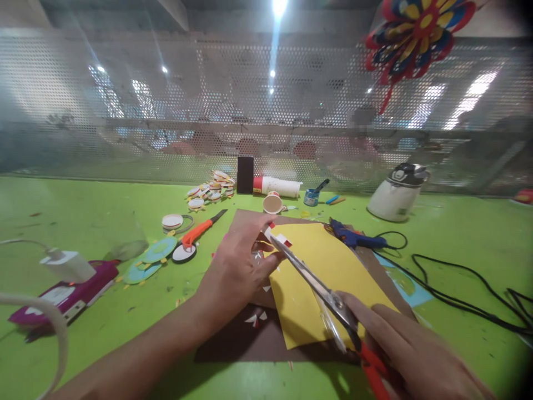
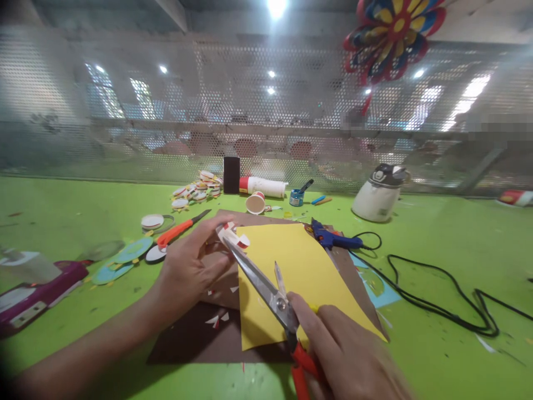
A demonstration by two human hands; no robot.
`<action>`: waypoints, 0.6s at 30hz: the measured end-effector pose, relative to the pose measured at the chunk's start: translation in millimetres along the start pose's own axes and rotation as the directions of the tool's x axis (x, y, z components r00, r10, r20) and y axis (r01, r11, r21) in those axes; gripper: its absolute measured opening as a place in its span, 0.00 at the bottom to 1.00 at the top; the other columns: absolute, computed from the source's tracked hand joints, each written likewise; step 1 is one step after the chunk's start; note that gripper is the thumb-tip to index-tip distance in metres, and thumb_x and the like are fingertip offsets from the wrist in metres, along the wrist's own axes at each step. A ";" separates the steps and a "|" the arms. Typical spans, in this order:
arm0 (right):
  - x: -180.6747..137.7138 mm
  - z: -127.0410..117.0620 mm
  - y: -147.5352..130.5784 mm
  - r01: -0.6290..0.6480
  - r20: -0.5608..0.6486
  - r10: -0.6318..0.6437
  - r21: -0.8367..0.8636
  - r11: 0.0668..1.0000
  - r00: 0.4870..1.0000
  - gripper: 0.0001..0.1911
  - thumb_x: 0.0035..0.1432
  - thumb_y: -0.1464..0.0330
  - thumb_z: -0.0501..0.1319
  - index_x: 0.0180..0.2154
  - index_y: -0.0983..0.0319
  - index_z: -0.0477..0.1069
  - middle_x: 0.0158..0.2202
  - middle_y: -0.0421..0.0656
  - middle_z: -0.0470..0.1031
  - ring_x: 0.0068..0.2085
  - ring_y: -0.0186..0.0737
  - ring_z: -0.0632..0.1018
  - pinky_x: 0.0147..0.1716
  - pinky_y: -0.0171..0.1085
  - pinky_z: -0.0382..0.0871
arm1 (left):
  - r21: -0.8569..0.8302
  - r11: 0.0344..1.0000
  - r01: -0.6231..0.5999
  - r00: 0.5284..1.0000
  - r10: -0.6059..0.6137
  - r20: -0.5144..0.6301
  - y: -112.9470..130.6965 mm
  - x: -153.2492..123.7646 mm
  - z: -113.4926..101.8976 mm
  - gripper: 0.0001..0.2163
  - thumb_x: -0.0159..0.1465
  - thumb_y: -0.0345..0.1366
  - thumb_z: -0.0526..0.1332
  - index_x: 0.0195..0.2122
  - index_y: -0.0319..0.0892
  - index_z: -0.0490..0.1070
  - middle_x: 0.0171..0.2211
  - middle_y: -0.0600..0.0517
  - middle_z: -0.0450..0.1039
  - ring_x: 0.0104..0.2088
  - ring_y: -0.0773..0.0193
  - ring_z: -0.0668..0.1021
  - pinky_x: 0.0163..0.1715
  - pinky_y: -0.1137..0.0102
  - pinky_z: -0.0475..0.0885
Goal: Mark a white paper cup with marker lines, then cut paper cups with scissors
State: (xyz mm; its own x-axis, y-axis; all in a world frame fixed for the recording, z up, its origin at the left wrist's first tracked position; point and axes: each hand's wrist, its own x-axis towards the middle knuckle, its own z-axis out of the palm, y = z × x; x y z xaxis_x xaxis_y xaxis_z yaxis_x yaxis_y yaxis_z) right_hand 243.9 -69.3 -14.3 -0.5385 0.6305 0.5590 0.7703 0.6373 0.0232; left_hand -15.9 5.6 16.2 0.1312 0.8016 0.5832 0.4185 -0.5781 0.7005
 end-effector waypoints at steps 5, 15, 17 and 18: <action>-2.9 2.6 4.3 -0.003 -0.017 0.003 -0.012 1.000 1.000 0.25 0.62 0.73 0.50 0.61 0.62 0.61 0.36 0.45 0.77 0.32 0.40 0.81 0.27 0.32 0.76 | 0.028 1.000 0.001 1.000 -0.001 0.003 -0.3 -1.6 -1.1 0.22 0.63 0.34 0.65 0.58 0.50 0.67 0.53 0.48 0.75 0.46 0.59 0.80 0.50 0.61 0.77; 0.7 -5.3 -5.0 -0.032 0.006 0.032 -0.069 0.997 0.999 0.23 0.66 0.71 0.47 0.62 0.60 0.57 0.39 0.47 0.77 0.37 0.41 0.83 0.32 0.32 0.79 | 0.036 0.999 -0.006 0.999 0.005 0.043 -2.1 -4.0 1.0 0.23 0.64 0.34 0.64 0.59 0.54 0.65 0.53 0.52 0.76 0.44 0.61 0.81 0.50 0.60 0.77; 0.1 -4.6 -5.2 -0.024 -0.001 0.024 -0.057 0.998 1.000 0.23 0.66 0.71 0.47 0.61 0.60 0.58 0.38 0.47 0.77 0.36 0.41 0.83 0.31 0.32 0.78 | 0.033 0.999 -0.010 0.999 0.009 0.042 -2.2 -4.2 1.8 0.22 0.64 0.35 0.64 0.59 0.54 0.65 0.52 0.51 0.76 0.45 0.61 0.81 0.51 0.60 0.77; -0.3 -4.2 -5.1 -0.023 -0.003 0.023 -0.052 0.998 1.000 0.23 0.66 0.72 0.46 0.61 0.60 0.58 0.37 0.46 0.77 0.35 0.41 0.82 0.30 0.32 0.78 | 0.031 0.999 -0.014 0.999 0.013 0.041 -2.2 -4.3 2.2 0.22 0.64 0.35 0.64 0.59 0.53 0.65 0.52 0.51 0.76 0.45 0.61 0.81 0.51 0.60 0.77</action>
State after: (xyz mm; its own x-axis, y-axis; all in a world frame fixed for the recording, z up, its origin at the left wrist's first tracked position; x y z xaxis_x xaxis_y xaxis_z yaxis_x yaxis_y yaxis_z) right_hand 241.6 -74.6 -11.1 -0.5199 0.6435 0.5618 0.7989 0.5991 0.0531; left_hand -15.4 3.8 11.3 0.1731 0.7999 0.5746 0.4442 -0.5841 0.6793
